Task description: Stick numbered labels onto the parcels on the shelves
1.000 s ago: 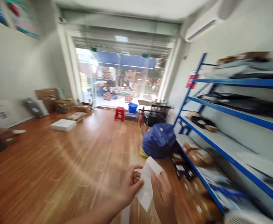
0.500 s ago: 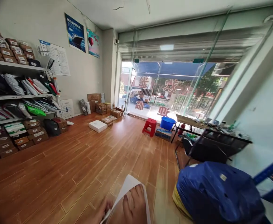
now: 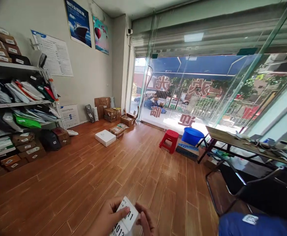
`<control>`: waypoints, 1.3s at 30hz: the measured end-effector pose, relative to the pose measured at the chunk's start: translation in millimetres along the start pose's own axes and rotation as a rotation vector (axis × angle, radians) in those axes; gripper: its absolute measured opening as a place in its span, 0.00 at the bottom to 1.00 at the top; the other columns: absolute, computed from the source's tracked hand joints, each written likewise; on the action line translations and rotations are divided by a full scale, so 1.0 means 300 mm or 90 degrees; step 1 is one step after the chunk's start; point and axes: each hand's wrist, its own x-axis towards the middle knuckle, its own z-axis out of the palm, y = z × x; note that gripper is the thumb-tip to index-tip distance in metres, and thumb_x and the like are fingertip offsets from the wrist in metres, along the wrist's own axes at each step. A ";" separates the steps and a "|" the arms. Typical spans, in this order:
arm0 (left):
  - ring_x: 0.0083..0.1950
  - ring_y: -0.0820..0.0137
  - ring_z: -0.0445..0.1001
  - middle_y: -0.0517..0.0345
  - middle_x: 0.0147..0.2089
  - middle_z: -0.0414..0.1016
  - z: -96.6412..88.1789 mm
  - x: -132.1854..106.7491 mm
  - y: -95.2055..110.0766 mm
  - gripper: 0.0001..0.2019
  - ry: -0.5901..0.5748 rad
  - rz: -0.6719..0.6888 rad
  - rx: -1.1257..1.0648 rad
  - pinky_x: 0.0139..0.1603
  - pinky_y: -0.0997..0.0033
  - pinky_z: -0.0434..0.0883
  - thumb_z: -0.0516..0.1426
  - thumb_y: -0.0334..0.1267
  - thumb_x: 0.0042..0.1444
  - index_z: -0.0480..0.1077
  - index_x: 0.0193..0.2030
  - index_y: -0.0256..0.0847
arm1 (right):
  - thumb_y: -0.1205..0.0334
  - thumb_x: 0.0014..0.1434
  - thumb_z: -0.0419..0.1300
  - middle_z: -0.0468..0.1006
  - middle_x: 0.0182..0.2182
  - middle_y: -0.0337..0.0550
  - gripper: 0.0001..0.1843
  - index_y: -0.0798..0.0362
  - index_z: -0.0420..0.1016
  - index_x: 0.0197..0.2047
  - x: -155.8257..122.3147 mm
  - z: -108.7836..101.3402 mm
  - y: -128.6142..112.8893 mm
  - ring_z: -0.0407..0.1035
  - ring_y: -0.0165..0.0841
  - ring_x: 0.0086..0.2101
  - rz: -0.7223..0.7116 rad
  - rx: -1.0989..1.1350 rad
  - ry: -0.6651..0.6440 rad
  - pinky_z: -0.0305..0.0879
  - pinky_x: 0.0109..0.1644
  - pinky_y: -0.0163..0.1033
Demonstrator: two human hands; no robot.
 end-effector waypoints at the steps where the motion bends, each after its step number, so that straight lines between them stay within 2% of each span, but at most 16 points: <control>1: 0.26 0.75 0.65 0.59 0.25 0.70 0.002 0.067 0.026 0.22 -0.003 0.016 0.002 0.27 0.76 0.60 0.64 0.55 0.42 0.74 0.30 0.34 | 0.42 0.46 0.64 0.80 0.40 0.47 0.23 0.48 0.79 0.41 0.048 0.014 -0.032 0.74 0.39 0.37 -0.019 -0.003 -0.007 0.70 0.39 0.38; 3: 0.26 0.77 0.63 0.61 0.24 0.69 -0.001 0.204 0.069 0.22 -0.015 0.042 0.009 0.27 0.78 0.59 0.63 0.55 0.44 0.75 0.30 0.34 | 0.46 0.45 0.67 0.80 0.43 0.48 0.22 0.47 0.79 0.42 0.166 0.038 -0.090 0.73 0.41 0.42 -0.043 -0.024 -0.034 0.70 0.44 0.41; 6: 0.25 0.79 0.61 0.63 0.23 0.68 -0.034 0.427 0.118 0.20 -0.027 0.053 0.008 0.26 0.79 0.59 0.62 0.54 0.46 0.76 0.31 0.35 | 0.49 0.45 0.68 0.81 0.36 0.48 0.19 0.50 0.79 0.38 0.400 0.070 -0.136 0.74 0.40 0.38 -0.067 -0.046 -0.024 0.72 0.41 0.41; 9: 0.27 0.76 0.68 0.61 0.25 0.72 -0.104 0.664 0.159 0.19 -0.028 0.035 -0.017 0.29 0.78 0.64 0.66 0.50 0.41 0.77 0.34 0.36 | 0.50 0.45 0.68 0.80 0.30 0.45 0.18 0.52 0.78 0.37 0.675 0.109 -0.145 0.73 0.36 0.32 -0.106 -0.042 0.033 0.72 0.36 0.39; 11: 0.30 0.71 0.72 0.59 0.27 0.75 -0.167 0.815 0.186 0.22 0.010 0.019 -0.049 0.32 0.75 0.68 0.69 0.48 0.36 0.76 0.38 0.37 | 0.51 0.44 0.69 0.78 0.26 0.43 0.18 0.53 0.78 0.35 0.861 0.145 -0.151 0.72 0.33 0.29 -0.113 -0.038 0.032 0.71 0.33 0.37; 15: 0.33 0.68 0.75 0.56 0.30 0.76 -0.316 1.080 0.247 0.19 0.171 0.061 -0.046 0.34 0.72 0.71 0.67 0.50 0.39 0.75 0.32 0.37 | 0.50 0.43 0.69 0.78 0.24 0.43 0.18 0.54 0.78 0.32 1.202 0.253 -0.188 0.70 0.31 0.26 -0.060 -0.041 -0.073 0.69 0.31 0.36; 17: 0.36 0.68 0.75 0.53 0.38 0.75 -0.396 1.198 0.282 0.17 0.245 0.096 -0.037 0.36 0.72 0.72 0.66 0.50 0.41 0.74 0.27 0.36 | 0.48 0.42 0.69 0.78 0.23 0.43 0.19 0.55 0.78 0.31 1.360 0.322 -0.204 0.70 0.31 0.26 -0.026 -0.048 -0.118 0.69 0.30 0.36; 19: 0.38 0.67 0.75 0.50 0.45 0.74 -0.480 1.320 0.314 0.18 0.286 0.097 -0.064 0.37 0.71 0.72 0.66 0.50 0.40 0.73 0.25 0.35 | 0.47 0.41 0.69 0.78 0.22 0.43 0.20 0.55 0.78 0.31 1.518 0.399 -0.203 0.70 0.31 0.25 0.002 -0.056 -0.150 0.68 0.29 0.36; 21: 0.36 0.68 0.75 0.50 0.41 0.76 -0.572 1.452 0.339 0.19 0.301 0.081 -0.104 0.35 0.71 0.72 0.67 0.51 0.38 0.72 0.25 0.35 | 0.47 0.41 0.69 0.78 0.22 0.42 0.20 0.55 0.78 0.31 1.681 0.479 -0.184 0.69 0.30 0.24 0.018 -0.064 -0.172 0.67 0.29 0.36; 24: 0.29 0.72 0.73 0.58 0.28 0.76 -0.729 1.675 0.368 0.20 0.306 0.074 -0.136 0.30 0.74 0.71 0.66 0.52 0.39 0.69 0.26 0.36 | 0.47 0.41 0.69 0.77 0.21 0.41 0.20 0.56 0.77 0.30 1.935 0.599 -0.134 0.68 0.29 0.23 0.027 -0.069 -0.181 0.65 0.27 0.34; 26: 0.28 0.73 0.73 0.61 0.26 0.75 -0.840 1.832 0.393 0.19 0.303 0.073 -0.165 0.30 0.74 0.70 0.67 0.49 0.40 0.68 0.30 0.38 | 0.47 0.40 0.69 0.77 0.20 0.40 0.20 0.56 0.77 0.29 2.105 0.680 -0.098 0.67 0.28 0.22 0.033 -0.073 -0.176 0.64 0.26 0.33; 29: 0.27 0.71 0.74 0.62 0.27 0.77 -0.995 2.059 0.458 0.30 0.290 0.031 -0.212 0.30 0.71 0.70 0.70 0.46 0.33 0.67 0.44 0.40 | 0.46 0.40 0.70 0.76 0.20 0.40 0.21 0.56 0.77 0.28 2.345 0.800 -0.060 0.67 0.28 0.22 0.047 -0.076 -0.160 0.64 0.26 0.33; 30: 0.27 0.70 0.74 0.61 0.27 0.77 -1.039 2.129 0.483 0.34 0.275 0.003 -0.214 0.31 0.70 0.70 0.71 0.46 0.30 0.67 0.46 0.39 | 0.45 0.39 0.69 0.76 0.20 0.40 0.21 0.56 0.77 0.27 2.420 0.837 -0.052 0.67 0.28 0.22 0.052 -0.076 -0.155 0.64 0.26 0.33; 34: 0.25 0.71 0.71 0.55 0.24 0.75 -1.175 2.382 0.553 0.29 0.229 -0.078 -0.183 0.29 0.70 0.67 0.70 0.54 0.26 0.72 0.30 0.32 | 0.43 0.41 0.68 0.77 0.20 0.42 0.21 0.55 0.76 0.26 2.696 0.940 -0.029 0.68 0.30 0.22 0.063 -0.100 -0.160 0.65 0.26 0.34; 37: 0.25 0.74 0.67 0.60 0.22 0.71 -1.260 2.566 0.543 0.26 0.253 -0.070 -0.108 0.28 0.73 0.62 0.66 0.58 0.33 0.69 0.25 0.35 | 0.44 0.43 0.67 0.77 0.21 0.43 0.20 0.55 0.77 0.26 2.902 0.959 0.024 0.68 0.31 0.23 0.083 -0.130 -0.185 0.66 0.28 0.34; 39: 0.25 0.75 0.63 0.64 0.21 0.66 -1.323 2.699 0.513 0.23 0.268 -0.057 -0.005 0.26 0.74 0.59 0.63 0.58 0.41 0.66 0.24 0.37 | 0.45 0.41 0.69 0.78 0.22 0.43 0.20 0.54 0.79 0.29 3.049 0.958 0.092 0.70 0.32 0.25 0.118 -0.126 -0.190 0.67 0.29 0.35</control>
